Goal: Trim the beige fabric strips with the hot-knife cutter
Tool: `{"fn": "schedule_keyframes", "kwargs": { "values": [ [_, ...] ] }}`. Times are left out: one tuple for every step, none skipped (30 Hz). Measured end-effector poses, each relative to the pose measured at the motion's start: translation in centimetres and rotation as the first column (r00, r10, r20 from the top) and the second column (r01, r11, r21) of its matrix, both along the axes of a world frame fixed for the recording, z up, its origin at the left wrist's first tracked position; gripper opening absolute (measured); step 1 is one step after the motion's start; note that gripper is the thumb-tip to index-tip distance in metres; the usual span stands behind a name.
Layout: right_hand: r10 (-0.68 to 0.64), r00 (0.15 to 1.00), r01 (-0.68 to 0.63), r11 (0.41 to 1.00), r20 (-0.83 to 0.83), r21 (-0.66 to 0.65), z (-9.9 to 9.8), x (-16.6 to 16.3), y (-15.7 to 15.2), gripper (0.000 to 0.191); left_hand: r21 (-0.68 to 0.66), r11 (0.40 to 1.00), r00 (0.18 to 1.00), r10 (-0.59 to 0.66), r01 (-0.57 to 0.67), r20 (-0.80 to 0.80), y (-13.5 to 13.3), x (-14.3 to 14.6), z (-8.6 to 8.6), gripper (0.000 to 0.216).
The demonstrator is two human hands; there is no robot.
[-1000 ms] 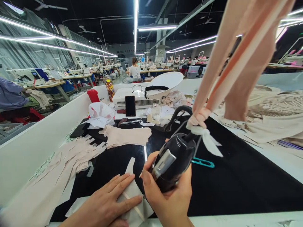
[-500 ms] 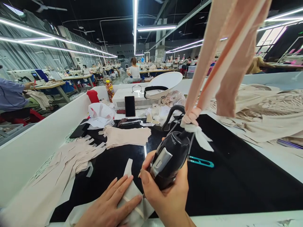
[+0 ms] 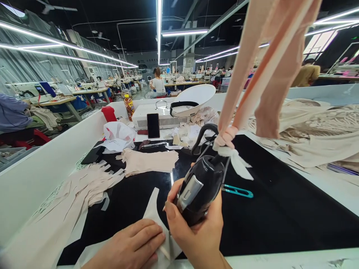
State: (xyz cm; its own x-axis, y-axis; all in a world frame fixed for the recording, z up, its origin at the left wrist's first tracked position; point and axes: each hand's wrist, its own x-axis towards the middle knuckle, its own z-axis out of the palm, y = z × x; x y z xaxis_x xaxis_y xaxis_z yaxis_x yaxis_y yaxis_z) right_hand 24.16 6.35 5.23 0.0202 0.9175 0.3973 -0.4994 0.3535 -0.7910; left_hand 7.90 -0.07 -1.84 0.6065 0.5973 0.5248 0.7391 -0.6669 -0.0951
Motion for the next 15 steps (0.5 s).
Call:
{"fn": "schedule_keyframes", "kwargs": {
  "values": [
    [-0.002,1.000,0.002,1.000,-0.001,-0.002,0.0,0.0,0.0,0.055,-0.005,1.000,1.000,0.010,-0.010,0.000,0.0,-0.2,0.0,0.019],
    [-0.006,1.000,0.006,1.000,-0.001,-0.004,0.0,0.0,0.0,0.056,-0.015,1.000,1.000,0.021,-0.021,0.003,0.0,-0.3,0.0,0.020],
    [-0.010,1.000,0.010,1.000,-0.001,-0.003,0.0,0.0,-0.1,0.056,-0.030,0.999,1.000,0.030,-0.030,0.006,-0.1,-0.5,0.0,0.021],
    [-0.012,1.000,0.012,1.000,0.000,-0.003,0.0,-0.1,-0.1,0.057,-0.045,0.998,0.999,0.036,-0.036,0.007,-0.1,-0.6,0.1,0.022],
    [-0.010,1.000,0.010,1.000,-0.001,-0.002,-0.1,-0.1,-0.1,0.058,-0.053,0.998,0.999,0.041,-0.041,0.009,-0.1,-0.7,0.1,0.023],
    [-0.007,1.000,0.007,1.000,-0.002,-0.001,-0.1,0.0,-0.1,0.058,-0.055,0.997,0.999,0.046,-0.045,0.010,-0.1,-0.7,0.2,0.024],
    [-0.003,1.000,0.003,1.000,-0.002,0.000,-0.2,0.0,0.0,0.058,-0.056,0.997,0.999,0.049,-0.048,0.010,-0.2,-0.7,0.2,0.025],
    [0.000,1.000,0.000,1.000,-0.001,0.003,-0.3,0.1,0.0,0.058,-0.054,0.997,0.998,0.054,-0.053,0.012,-0.2,-0.7,0.2,0.026],
    [0.002,1.000,-0.002,1.000,0.003,0.012,-0.4,0.2,0.2,0.057,-0.054,0.997,0.998,0.060,-0.059,0.016,-0.2,-0.7,0.1,0.026],
    [0.010,1.000,-0.011,0.999,0.012,0.032,-0.5,0.4,0.3,0.057,-0.054,0.996,0.997,0.067,-0.066,0.021,-0.2,-0.6,0.1,0.027],
    [0.020,1.000,-0.021,0.998,0.024,0.056,-0.6,0.5,0.4,0.056,-0.056,0.996,0.997,0.072,-0.071,0.026,-0.3,-0.6,0.0,0.027],
    [0.027,0.999,-0.030,0.996,0.035,0.079,-0.7,0.6,0.6,0.057,-0.055,0.996,0.997,0.074,-0.072,0.031,-0.3,-0.6,-0.1,0.028],
    [0.034,0.998,-0.038,0.994,0.045,0.099,-0.8,0.7,0.8,0.057,-0.052,0.996,0.997,0.076,-0.074,0.034,-0.4,-0.6,-0.1,0.028],
    [0.039,0.998,-0.044,0.993,0.050,0.113,-0.8,0.8,0.9,0.059,-0.051,0.996,0.996,0.077,-0.075,0.036,-0.4,-0.7,-0.2,0.028],
    [0.040,0.998,-0.046,0.992,0.052,0.121,-0.8,0.8,1.0,0.060,-0.054,0.996,0.996,0.077,-0.075,0.034,-0.5,-0.7,-0.3,0.029]
  ]
}}
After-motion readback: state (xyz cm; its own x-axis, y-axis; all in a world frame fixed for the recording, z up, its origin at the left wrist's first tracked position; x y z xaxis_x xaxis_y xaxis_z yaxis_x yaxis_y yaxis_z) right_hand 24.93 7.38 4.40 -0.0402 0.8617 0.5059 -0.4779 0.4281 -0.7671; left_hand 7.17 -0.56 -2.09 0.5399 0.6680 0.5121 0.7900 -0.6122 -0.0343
